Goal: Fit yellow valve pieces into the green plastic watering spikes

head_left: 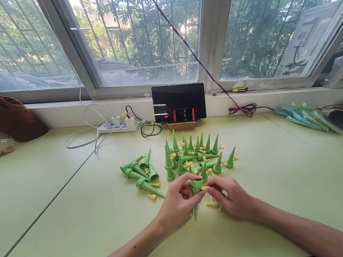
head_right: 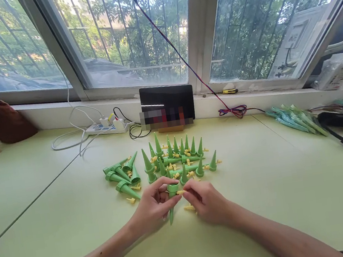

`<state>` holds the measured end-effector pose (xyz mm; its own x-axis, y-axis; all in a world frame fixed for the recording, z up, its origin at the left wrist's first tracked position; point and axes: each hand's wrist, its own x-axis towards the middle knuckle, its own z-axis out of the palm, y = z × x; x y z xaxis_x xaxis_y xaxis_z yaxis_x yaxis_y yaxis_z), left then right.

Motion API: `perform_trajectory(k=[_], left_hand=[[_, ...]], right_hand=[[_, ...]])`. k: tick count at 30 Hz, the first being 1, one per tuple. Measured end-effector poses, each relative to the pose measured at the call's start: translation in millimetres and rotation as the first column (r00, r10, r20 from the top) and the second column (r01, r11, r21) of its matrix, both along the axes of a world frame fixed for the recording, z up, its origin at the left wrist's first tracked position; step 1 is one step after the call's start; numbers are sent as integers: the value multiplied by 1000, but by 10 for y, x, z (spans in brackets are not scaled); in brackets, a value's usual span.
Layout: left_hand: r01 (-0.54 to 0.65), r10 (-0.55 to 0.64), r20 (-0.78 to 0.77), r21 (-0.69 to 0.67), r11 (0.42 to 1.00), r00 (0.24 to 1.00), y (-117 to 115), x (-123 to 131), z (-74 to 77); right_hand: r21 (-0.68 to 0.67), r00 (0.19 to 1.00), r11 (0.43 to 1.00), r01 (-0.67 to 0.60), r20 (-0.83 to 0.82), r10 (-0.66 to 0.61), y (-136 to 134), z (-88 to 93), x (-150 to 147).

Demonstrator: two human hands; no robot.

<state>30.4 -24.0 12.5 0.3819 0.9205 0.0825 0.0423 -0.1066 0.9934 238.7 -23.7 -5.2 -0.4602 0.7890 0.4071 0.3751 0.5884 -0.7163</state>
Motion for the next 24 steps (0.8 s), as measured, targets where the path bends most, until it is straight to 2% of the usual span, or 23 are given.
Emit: perform_trajectory(k=[10, 18, 24], left_hand=[[-1, 2, -60, 21, 1000, 998, -10, -4, -17], [-10, 10, -15, 7, 1000, 1000, -5, -3, 68], [-3, 4, -39, 32, 999, 999, -4, 2, 40]], right_hand=[[21, 997, 1000, -8, 72, 7, 21, -55, 8], [-84, 998, 996, -23, -66, 18, -9, -5, 5], [-75, 999, 997, -26, -41, 23, -8, -11, 18]])
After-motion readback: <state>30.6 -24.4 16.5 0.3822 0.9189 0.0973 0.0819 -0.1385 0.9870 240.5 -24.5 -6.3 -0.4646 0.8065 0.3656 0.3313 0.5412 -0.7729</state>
